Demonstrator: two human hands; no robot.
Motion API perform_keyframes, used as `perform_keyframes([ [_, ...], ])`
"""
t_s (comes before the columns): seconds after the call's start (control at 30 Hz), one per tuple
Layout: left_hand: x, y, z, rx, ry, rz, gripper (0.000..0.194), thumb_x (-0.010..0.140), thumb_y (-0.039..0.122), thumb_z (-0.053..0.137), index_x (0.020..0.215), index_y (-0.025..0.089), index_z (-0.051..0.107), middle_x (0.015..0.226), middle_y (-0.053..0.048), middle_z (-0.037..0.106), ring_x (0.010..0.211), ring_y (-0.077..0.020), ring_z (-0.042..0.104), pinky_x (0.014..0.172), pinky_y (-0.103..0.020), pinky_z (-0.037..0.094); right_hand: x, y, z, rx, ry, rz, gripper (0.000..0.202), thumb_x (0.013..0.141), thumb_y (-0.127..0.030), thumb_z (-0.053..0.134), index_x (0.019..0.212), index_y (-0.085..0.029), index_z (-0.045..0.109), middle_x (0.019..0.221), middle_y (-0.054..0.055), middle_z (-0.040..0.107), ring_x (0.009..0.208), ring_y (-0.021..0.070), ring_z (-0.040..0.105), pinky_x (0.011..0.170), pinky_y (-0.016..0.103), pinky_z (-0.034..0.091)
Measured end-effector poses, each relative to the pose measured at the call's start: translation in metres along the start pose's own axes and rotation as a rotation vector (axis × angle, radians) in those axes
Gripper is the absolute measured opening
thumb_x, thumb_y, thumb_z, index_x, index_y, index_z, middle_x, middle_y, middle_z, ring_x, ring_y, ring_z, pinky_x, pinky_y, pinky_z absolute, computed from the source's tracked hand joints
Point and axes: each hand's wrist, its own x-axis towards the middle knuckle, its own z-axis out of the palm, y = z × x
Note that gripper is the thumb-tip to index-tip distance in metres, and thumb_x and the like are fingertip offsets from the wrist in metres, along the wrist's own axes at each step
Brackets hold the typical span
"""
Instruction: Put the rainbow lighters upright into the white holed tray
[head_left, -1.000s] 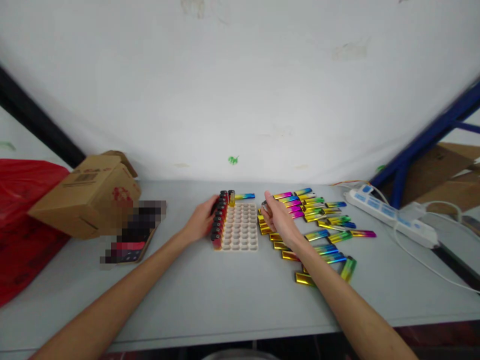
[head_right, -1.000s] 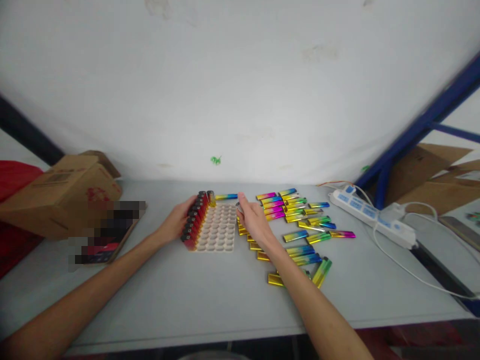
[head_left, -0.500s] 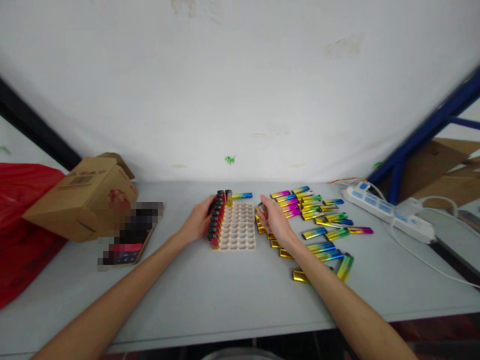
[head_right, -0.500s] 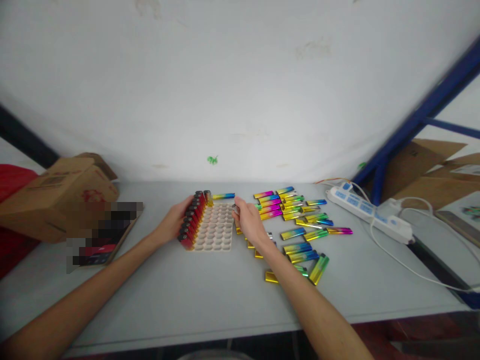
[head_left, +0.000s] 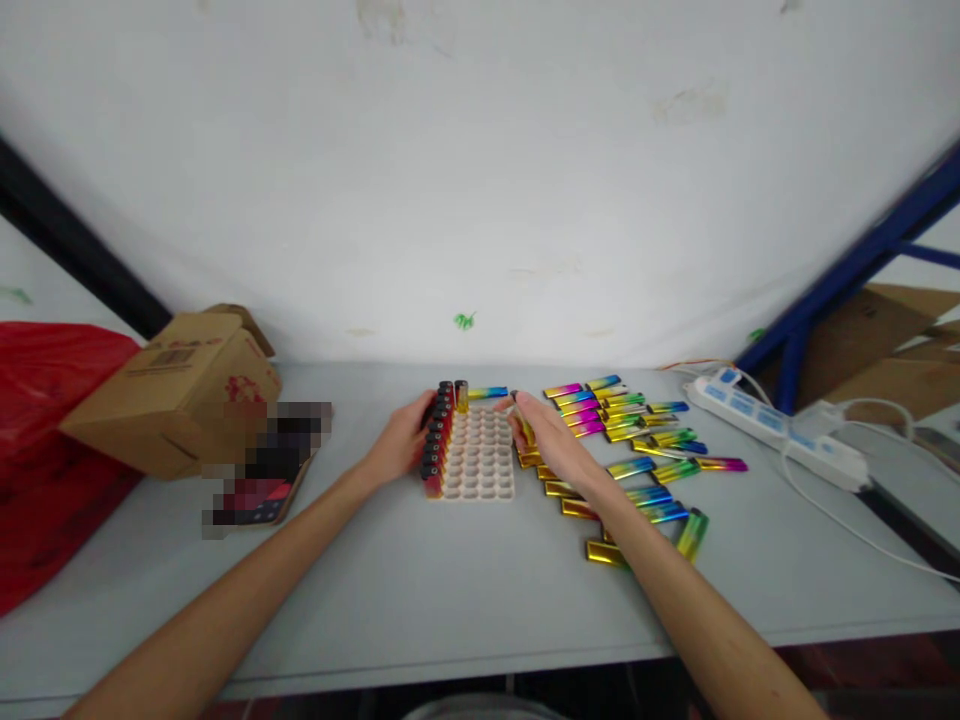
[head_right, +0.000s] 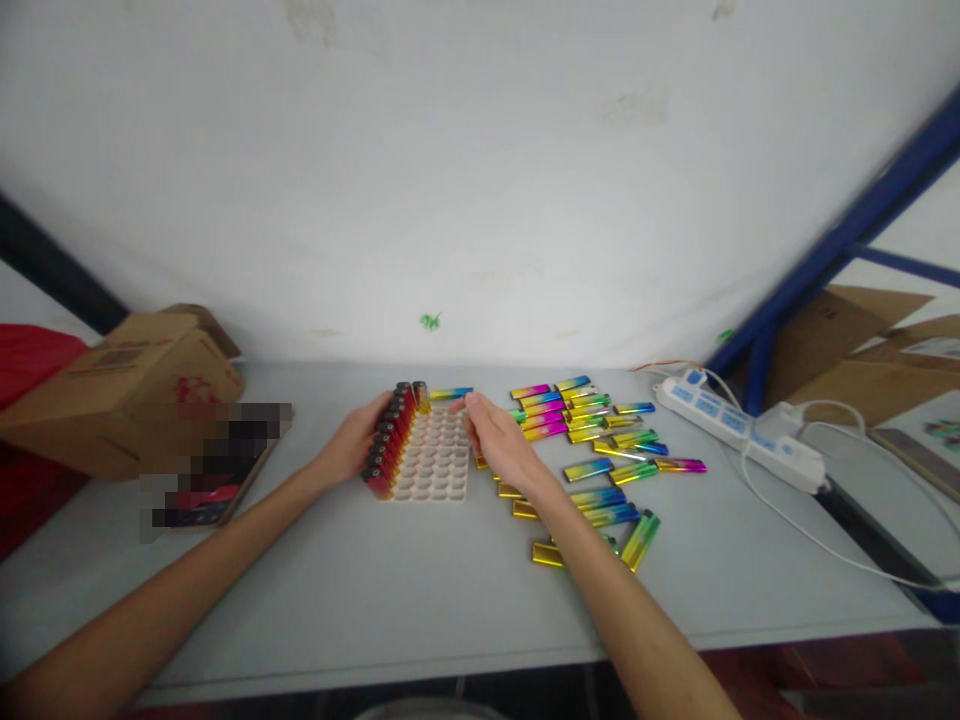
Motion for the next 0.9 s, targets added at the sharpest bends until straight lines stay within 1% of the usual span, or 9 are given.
perform_keyframes([
  [0.07,0.000,0.000,0.000,-0.002,-0.003,0.002,0.041,0.086,0.036,0.049,0.119,0.015,0.061,0.114,-0.011,0.073,0.104,-0.0287,0.066,0.094,-0.039,0.051,-0.001,-0.006,-0.002,-0.149,-0.021,-0.106,0.044,0.104,-0.056,0.034,0.101,-0.021,0.060,0.073,-0.001,0.059,0.071,0.0161,0.056,0.067,0.028,0.042],
  [0.13,-0.001,0.000,0.001,-0.004,-0.011,-0.001,0.042,0.086,0.036,0.048,0.120,0.014,0.060,0.114,-0.012,0.073,0.104,-0.0288,0.066,0.093,-0.039,0.051,0.001,-0.013,-0.002,-0.329,-0.021,-0.212,0.036,0.104,-0.049,0.044,0.093,-0.020,0.062,0.083,0.002,0.064,0.081,0.0172,0.059,0.075,0.028,0.043],
  [0.2,-0.001,0.001,0.001,-0.006,-0.011,0.000,0.043,0.086,0.036,0.049,0.120,0.013,0.060,0.115,-0.012,0.073,0.104,-0.0288,0.066,0.093,-0.039,0.052,0.005,-0.018,0.000,-0.501,0.021,-0.304,0.032,0.101,-0.044,0.054,0.082,-0.019,0.062,0.086,0.004,0.064,0.084,0.0178,0.059,0.077,0.028,0.042],
  [0.27,0.000,0.002,0.001,-0.011,-0.007,0.008,0.043,0.085,0.036,0.049,0.120,0.013,0.061,0.117,-0.013,0.073,0.105,-0.0289,0.066,0.094,-0.039,0.051,0.012,-0.021,0.004,-0.623,0.071,-0.342,0.033,0.100,-0.041,0.057,0.077,-0.018,0.062,0.081,0.004,0.065,0.078,0.0170,0.058,0.074,0.028,0.040],
  [0.33,0.000,0.002,0.001,-0.016,-0.002,0.012,0.042,0.085,0.034,0.050,0.120,0.014,0.061,0.119,-0.013,0.072,0.106,-0.0290,0.066,0.095,-0.039,0.051,0.021,-0.022,0.009,-0.663,0.098,-0.319,0.034,0.102,-0.040,0.055,0.076,-0.018,0.061,0.074,0.002,0.066,0.070,0.0155,0.058,0.069,0.027,0.038],
  [0.4,0.000,0.002,0.002,-0.016,0.001,0.016,0.042,0.085,0.033,0.050,0.120,0.015,0.062,0.119,-0.012,0.072,0.108,-0.0288,0.066,0.097,-0.039,0.051,0.030,-0.021,0.013,-0.644,0.087,-0.284,0.034,0.104,-0.039,0.053,0.078,-0.018,0.062,0.074,0.002,0.070,0.068,0.0147,0.062,0.067,0.026,0.038],
  [0.57,0.001,-0.001,0.003,-0.003,0.008,0.026,0.042,0.087,0.034,0.047,0.120,0.013,0.061,0.115,-0.014,0.072,0.107,-0.0291,0.067,0.098,-0.041,0.050,0.044,-0.012,0.019,-0.743,0.065,-0.276,0.025,0.103,-0.035,0.055,0.089,-0.017,0.064,0.082,0.006,0.075,0.076,0.0179,0.069,0.069,0.026,0.040],
  [0.73,0.001,-0.002,0.004,0.004,0.015,0.038,0.040,0.087,0.036,0.047,0.117,0.014,0.062,0.114,-0.014,0.073,0.106,-0.0296,0.067,0.098,-0.041,0.050,0.046,-0.019,0.025,-0.889,-0.079,-0.309,0.022,0.106,-0.033,0.050,0.100,-0.016,0.063,0.092,0.009,0.075,0.083,0.0186,0.069,0.071,0.025,0.041],
  [0.9,0.001,0.000,0.001,0.000,0.017,0.036,0.042,0.085,0.037,0.048,0.118,0.015,0.061,0.118,-0.013,0.072,0.109,-0.0298,0.068,0.095,-0.039,0.051,0.048,-0.030,0.033,-1.064,-0.034,-0.235,0.031,0.108,-0.040,0.043,0.105,-0.016,0.063,0.101,0.014,0.074,0.091,0.0236,0.070,0.076,0.029,0.044],
])
